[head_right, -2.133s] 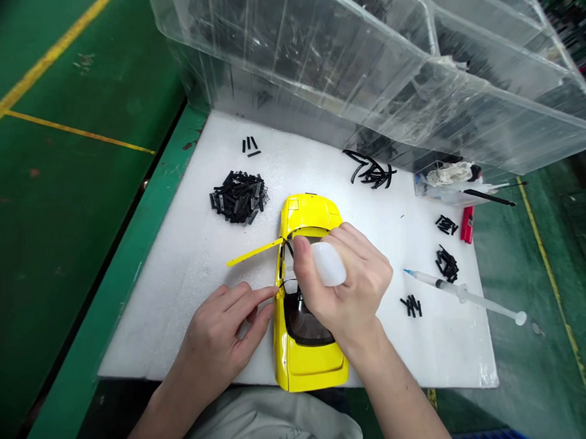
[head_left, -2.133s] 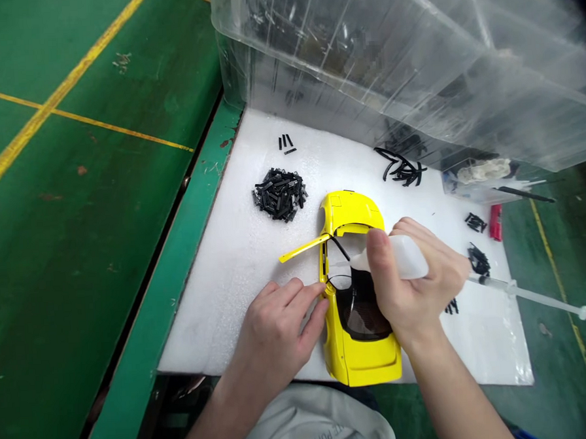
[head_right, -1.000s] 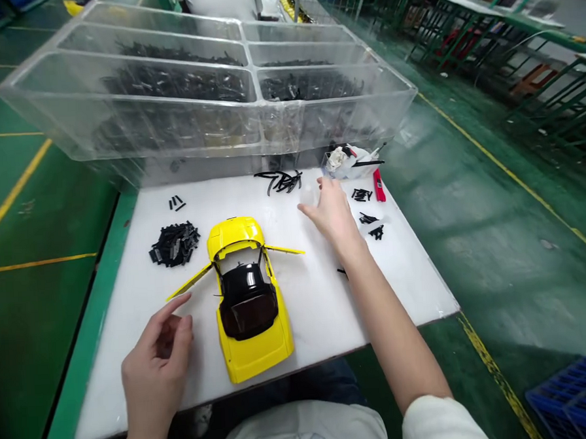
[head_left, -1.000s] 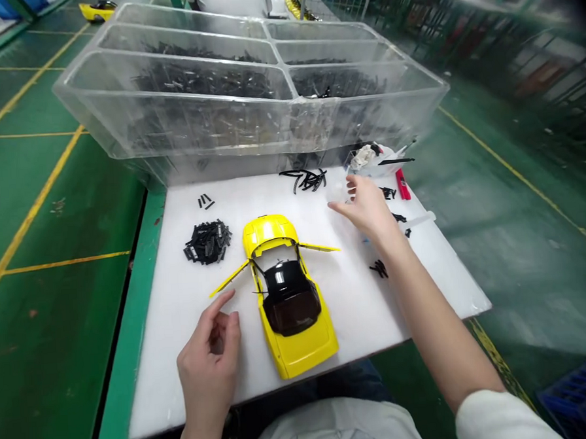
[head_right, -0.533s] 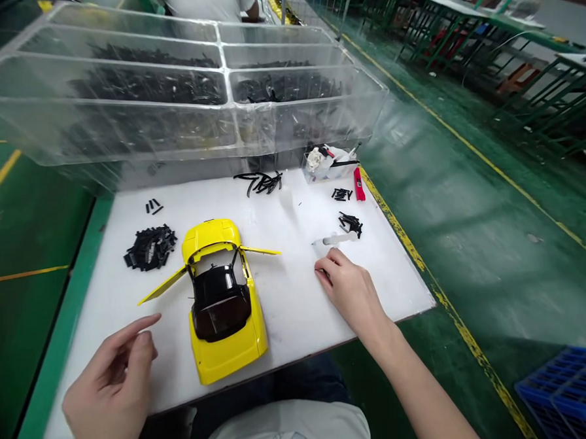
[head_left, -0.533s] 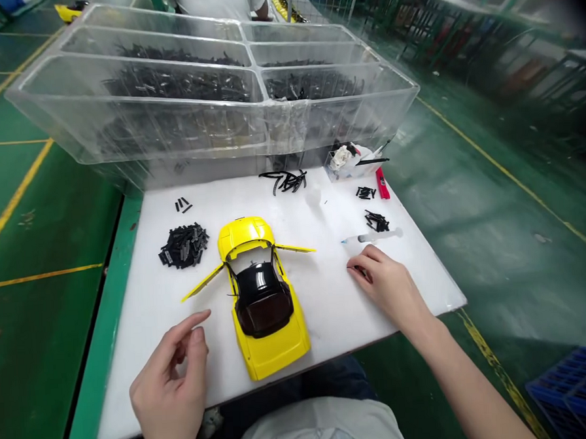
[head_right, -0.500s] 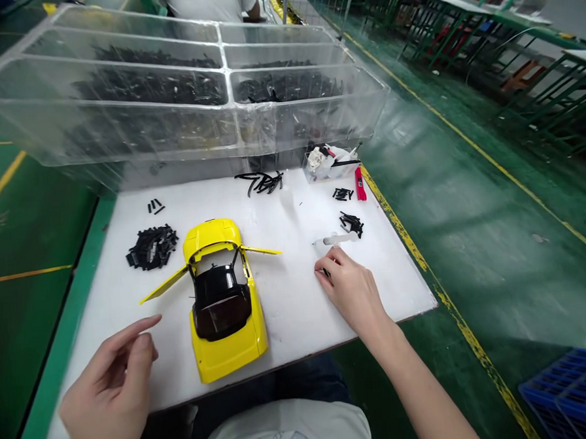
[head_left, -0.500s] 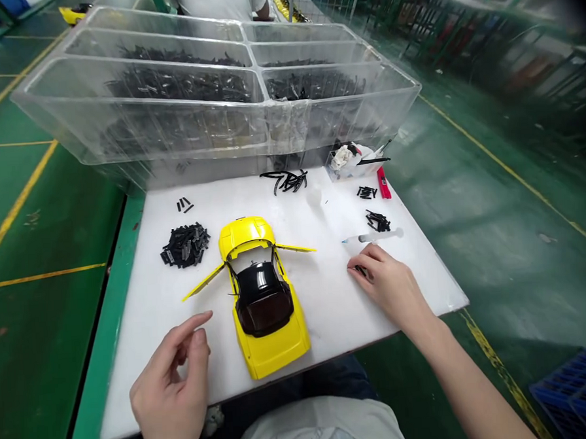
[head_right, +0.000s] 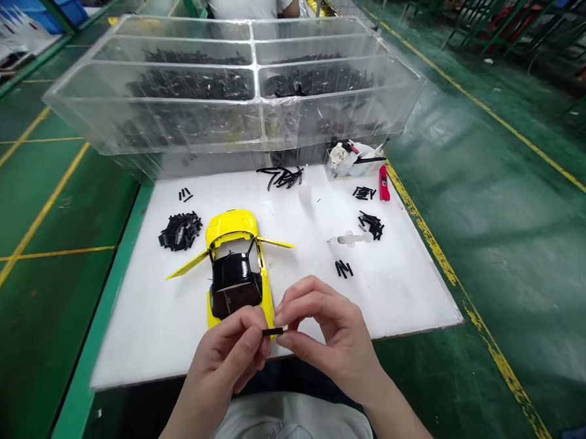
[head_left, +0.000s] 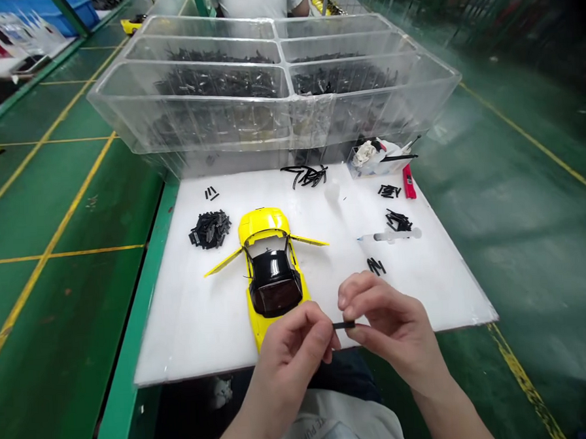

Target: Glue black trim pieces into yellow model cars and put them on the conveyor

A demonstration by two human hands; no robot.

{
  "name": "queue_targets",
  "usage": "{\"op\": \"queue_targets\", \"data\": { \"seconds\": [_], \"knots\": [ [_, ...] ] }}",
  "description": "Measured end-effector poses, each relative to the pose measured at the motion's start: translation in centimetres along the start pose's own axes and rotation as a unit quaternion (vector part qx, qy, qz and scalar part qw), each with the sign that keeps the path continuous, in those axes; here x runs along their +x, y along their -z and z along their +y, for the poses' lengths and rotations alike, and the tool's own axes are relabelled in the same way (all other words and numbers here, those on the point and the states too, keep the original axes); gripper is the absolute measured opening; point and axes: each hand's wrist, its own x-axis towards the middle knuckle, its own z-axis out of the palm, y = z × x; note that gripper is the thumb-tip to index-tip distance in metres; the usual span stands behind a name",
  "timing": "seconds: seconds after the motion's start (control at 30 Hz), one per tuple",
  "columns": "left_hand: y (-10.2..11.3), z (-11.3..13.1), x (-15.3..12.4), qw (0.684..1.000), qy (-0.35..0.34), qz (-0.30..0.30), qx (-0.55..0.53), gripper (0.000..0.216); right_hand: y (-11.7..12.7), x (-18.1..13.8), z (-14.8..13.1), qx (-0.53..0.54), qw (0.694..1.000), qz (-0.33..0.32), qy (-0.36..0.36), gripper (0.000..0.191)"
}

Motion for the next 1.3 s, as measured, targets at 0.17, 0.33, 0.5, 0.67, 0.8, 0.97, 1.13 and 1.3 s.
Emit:
{"op": "queue_targets", "data": {
  "seconds": [0.17,0.33,0.5,0.67,0.8,0.97,1.13,1.3],
  "knots": [
    [0.0,0.1,-0.5,0.996,-0.046,0.041,0.062,0.038,-0.6,-0.6,0.2,0.032,0.997,0.040,-0.055,0.015],
    [0.0,-0.1,-0.5,0.973,-0.125,0.066,0.185,0.033,-1.9,-0.9,0.1,0.015,0.993,0.087,-0.082,0.007],
    [0.9,-0.7,-0.2,0.856,-0.286,0.111,0.416,0.019,-2.3,0.1,-0.1,-0.071,0.989,0.096,-0.092,0.008],
    [4.7,-1.6,-0.2,0.821,-0.236,0.263,0.449,0.020,-1.0,4.6,1.6,-0.236,0.961,0.132,-0.059,0.006],
    [7.7,-2.4,-0.1,0.788,-0.191,0.337,0.478,0.016,-0.4,7.1,3.3,-0.331,0.942,0.035,-0.039,0.012],
    [8.9,-3.0,0.4,0.799,-0.152,0.349,0.466,0.019,-0.8,7.6,4.4,-0.374,0.927,0.009,-0.025,0.013],
    [9.1,-3.0,0.5,0.809,-0.131,0.354,0.450,0.016,-0.8,8.1,5.0,-0.373,0.926,-0.004,-0.049,0.013],
    [9.2,-3.0,0.5,0.810,-0.127,0.352,0.453,0.016,-0.8,8.3,5.4,-0.386,0.921,-0.018,-0.042,0.013]
  ]
}}
